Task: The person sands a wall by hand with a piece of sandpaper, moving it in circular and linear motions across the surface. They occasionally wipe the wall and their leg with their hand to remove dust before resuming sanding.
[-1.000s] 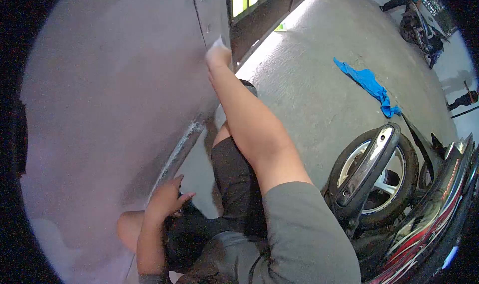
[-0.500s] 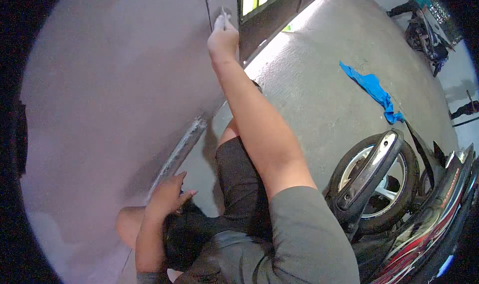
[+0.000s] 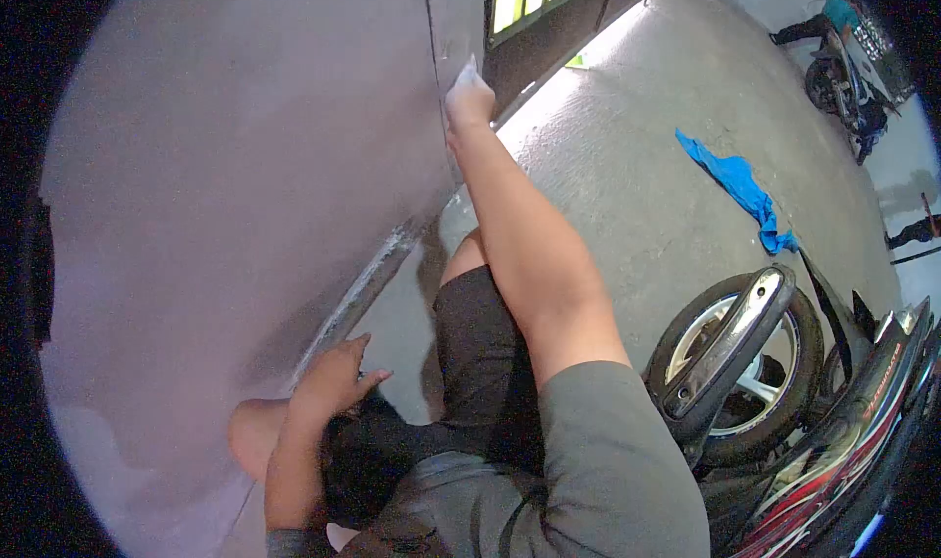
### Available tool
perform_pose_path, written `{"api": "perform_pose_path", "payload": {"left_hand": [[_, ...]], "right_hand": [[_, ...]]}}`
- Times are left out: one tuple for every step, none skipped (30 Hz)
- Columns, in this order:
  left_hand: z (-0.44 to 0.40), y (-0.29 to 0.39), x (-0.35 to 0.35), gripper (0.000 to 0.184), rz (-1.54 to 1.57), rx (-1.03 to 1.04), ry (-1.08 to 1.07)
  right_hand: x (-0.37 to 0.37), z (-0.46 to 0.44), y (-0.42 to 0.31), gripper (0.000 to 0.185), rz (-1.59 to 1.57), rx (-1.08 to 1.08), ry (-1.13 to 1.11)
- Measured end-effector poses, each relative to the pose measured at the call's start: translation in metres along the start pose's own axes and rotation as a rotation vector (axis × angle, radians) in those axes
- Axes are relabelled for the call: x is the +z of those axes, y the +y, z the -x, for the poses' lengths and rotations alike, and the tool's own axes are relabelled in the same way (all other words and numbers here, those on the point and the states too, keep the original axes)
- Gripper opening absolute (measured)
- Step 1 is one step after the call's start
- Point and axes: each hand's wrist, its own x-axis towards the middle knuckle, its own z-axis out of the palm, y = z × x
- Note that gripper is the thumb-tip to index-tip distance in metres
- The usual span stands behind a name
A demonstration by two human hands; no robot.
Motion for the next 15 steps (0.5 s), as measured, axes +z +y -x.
{"api": "perform_pose_path", "payload": {"left_hand": [[0.0,0.002,-0.002,0.072,0.013,-0.022,-0.031],[-0.001,0.001,-0.002,0.072,0.019,-0.025,-0.031],[-0.001,0.0,0.0,0.071,0.01,0.016,0.001],[0.001,-0.001,0.003,0.07,0.0,0.056,0.031],[0.002,-0.002,0.006,0.07,0.005,0.052,0.023],[0.002,-0.003,0.008,0.07,0.007,0.059,0.032],[0.0,-0.004,0.007,0.069,0.007,0.069,0.048],[0.0,-0.003,0.004,0.069,0.004,0.071,0.057],[0.001,-0.002,0.003,0.068,-0.002,0.064,0.049],[0.001,-0.001,0.003,0.068,-0.006,0.057,0.039],[0.0,-0.001,0.002,0.068,-0.004,0.057,0.043],[0.0,-0.001,0.002,0.068,-0.002,0.064,0.055],[0.001,-0.002,0.005,0.068,0.001,0.069,0.061],[0.001,-0.003,0.008,0.068,0.007,0.064,0.052],[0.0,-0.005,0.011,0.068,0.007,0.073,0.055]], "right_hand": [[0.003,-0.001,-0.001,0.053,0.003,0.0,-0.004],[0.005,-0.002,-0.002,0.053,0.101,-0.094,-0.003],[0.011,0.009,-0.01,0.054,0.202,-0.181,0.0],[0.017,0.022,-0.02,0.054,0.208,-0.17,0.0],[0.023,0.036,-0.031,0.05,0.283,-0.278,-0.009],[0.026,0.043,-0.038,0.046,0.353,-0.392,-0.019],[0.02,0.036,-0.03,0.046,0.349,-0.397,-0.017],[0.011,0.027,-0.019,0.048,0.335,-0.2,0.052],[0.01,0.026,-0.018,0.051,0.321,-0.002,0.119],[0.011,0.024,-0.017,0.051,0.32,-0.008,0.116],[0.011,0.022,-0.014,0.05,0.26,-0.001,0.088],[0.014,0.026,-0.013,0.049,0.202,0.01,0.06],[0.019,0.027,-0.011,0.049,0.208,0.019,0.059],[0.026,0.026,-0.01,0.05,0.323,-0.288,0.071],[0.028,0.023,-0.008,0.05,0.432,-0.6,0.084]]}}
